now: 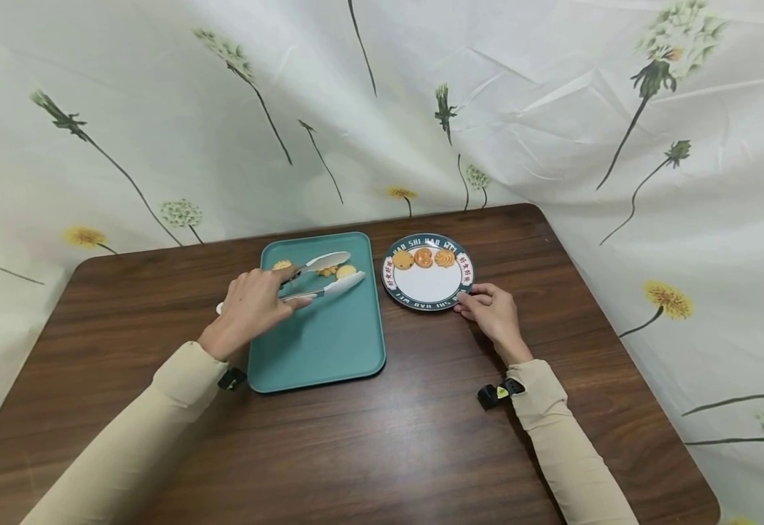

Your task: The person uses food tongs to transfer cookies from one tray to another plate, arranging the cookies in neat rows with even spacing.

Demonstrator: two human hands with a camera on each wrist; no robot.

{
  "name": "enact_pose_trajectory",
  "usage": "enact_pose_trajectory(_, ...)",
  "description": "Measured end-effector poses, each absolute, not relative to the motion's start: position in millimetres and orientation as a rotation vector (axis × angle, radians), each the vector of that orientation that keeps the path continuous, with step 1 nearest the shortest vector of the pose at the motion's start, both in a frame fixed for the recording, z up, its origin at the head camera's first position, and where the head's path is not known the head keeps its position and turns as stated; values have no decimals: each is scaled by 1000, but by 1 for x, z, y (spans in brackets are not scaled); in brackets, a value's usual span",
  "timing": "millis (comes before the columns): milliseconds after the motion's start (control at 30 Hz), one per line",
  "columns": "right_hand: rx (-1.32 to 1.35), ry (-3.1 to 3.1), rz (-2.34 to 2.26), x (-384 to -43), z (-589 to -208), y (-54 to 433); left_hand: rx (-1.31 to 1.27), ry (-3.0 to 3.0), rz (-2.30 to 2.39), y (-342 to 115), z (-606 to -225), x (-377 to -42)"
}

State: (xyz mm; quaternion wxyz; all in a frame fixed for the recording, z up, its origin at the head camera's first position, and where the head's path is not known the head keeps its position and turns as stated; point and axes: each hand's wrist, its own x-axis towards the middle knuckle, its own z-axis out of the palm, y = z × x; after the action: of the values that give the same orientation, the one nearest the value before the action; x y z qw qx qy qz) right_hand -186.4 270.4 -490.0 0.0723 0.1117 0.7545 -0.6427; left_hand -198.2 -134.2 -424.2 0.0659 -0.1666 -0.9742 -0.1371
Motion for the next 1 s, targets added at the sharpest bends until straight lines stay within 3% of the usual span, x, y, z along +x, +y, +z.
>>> enact_pose_trajectory(1000,317,2248,-1967,-187,-494,272,-465,-3001,-413,-137,-424,-191)
